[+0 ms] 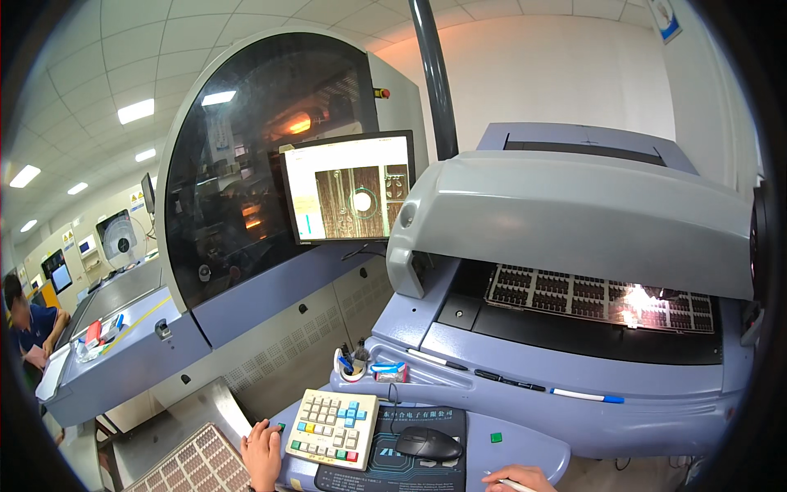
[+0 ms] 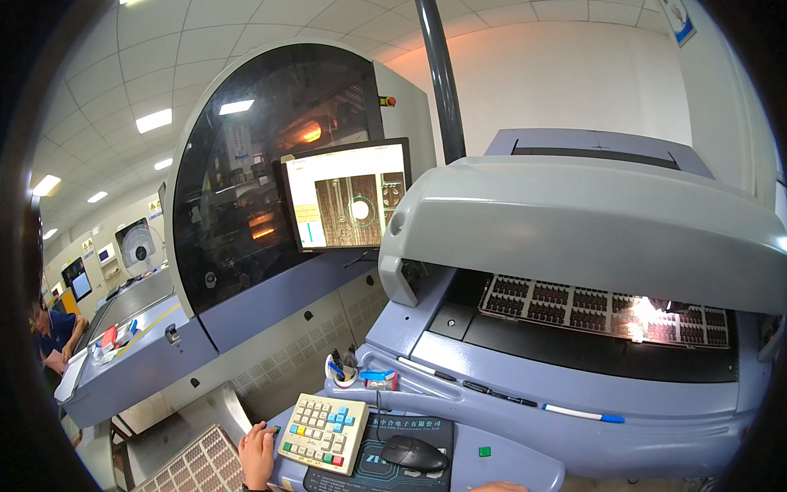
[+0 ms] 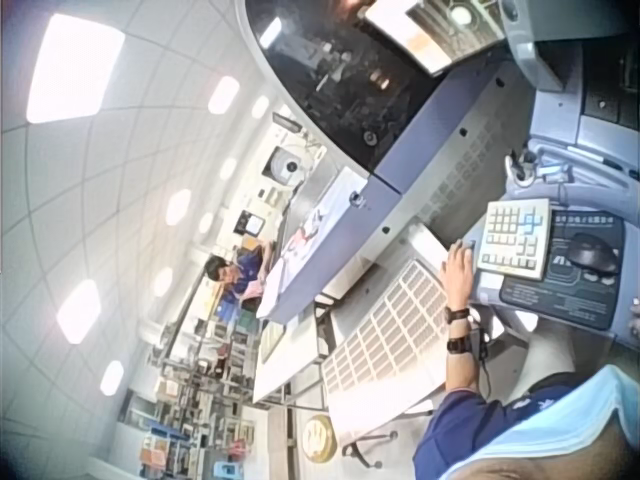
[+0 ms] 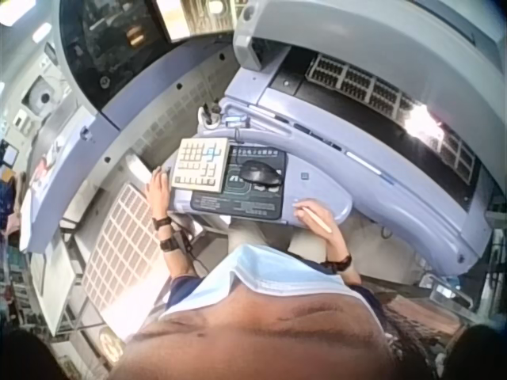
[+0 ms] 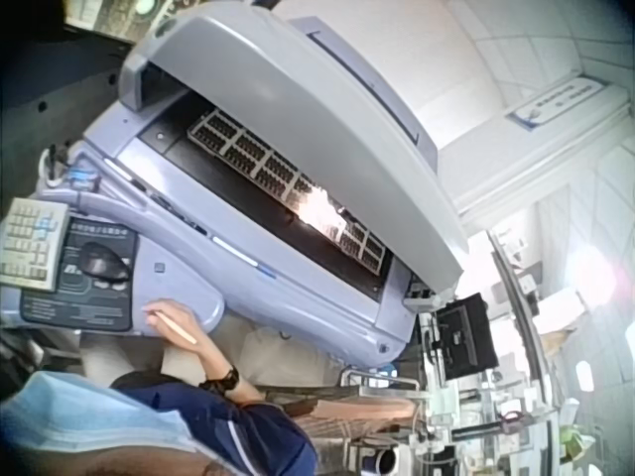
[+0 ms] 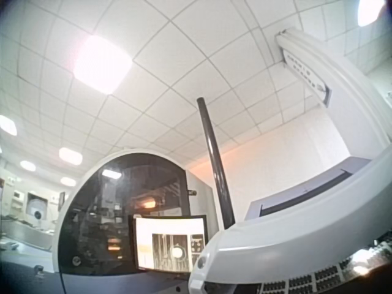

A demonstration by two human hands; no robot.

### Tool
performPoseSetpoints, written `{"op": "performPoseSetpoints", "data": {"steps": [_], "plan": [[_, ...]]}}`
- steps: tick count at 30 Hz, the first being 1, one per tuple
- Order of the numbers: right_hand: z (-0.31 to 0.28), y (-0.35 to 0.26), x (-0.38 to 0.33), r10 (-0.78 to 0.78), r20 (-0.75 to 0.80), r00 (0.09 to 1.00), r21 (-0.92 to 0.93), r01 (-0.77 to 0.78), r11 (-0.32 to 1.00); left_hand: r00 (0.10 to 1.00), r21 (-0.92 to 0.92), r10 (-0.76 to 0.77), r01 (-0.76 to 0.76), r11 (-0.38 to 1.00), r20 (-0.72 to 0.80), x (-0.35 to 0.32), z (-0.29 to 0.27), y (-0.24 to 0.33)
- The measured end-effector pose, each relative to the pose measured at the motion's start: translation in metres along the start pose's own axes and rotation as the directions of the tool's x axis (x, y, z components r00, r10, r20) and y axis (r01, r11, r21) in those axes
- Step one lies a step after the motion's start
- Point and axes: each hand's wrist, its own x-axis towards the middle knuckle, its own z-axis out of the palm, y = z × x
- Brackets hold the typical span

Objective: Inspecting and processing printed circuit board (PCB) panels using a specialized industrial machine and computer interface.

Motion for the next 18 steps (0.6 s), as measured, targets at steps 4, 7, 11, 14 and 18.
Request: {"op": "performPoseSetpoints", "data": {"steps": [4, 7, 11, 14, 18], "plan": [[0.0, 0.001, 0.001, 0.011, 0.016, 1.0, -0.031, -0.011, 0.999, 0.996, 0.026, -0.018, 0.016, 1.0, 0.088, 0.001, -0.003, 0.0], [0.0, -0.001, 0.0, -0.013, 0.004, 1.0, -0.032, 0.013, 0.999, 0.997, 0.024, -0.023, 0.021, 0.999, 0.068, 0.0, -0.002, 0.0], [-0.001, 0.0, 0.001, 0.021, 0.038, 0.999, -0.03, -0.02, 0.999, 0.995, 0.027, -0.031, 0.029, 0.999, 0.093, 0.002, -0.01, 0.01], [-0.002, 0.0, 0.001, -0.038, 0.026, 0.999, -0.024, 0.039, 0.999, 0.994, 0.034, -0.014, 0.01, 0.999, 0.106, 0.001, -0.008, 0.008], [-0.002, -0.001, 0.001, -0.042, 0.032, 0.999, -0.022, 0.043, 0.999, 1.0, 0.052, -0.006, 0.004, 0.999, 0.027, 0.001, 0.001, 0.001]]}}
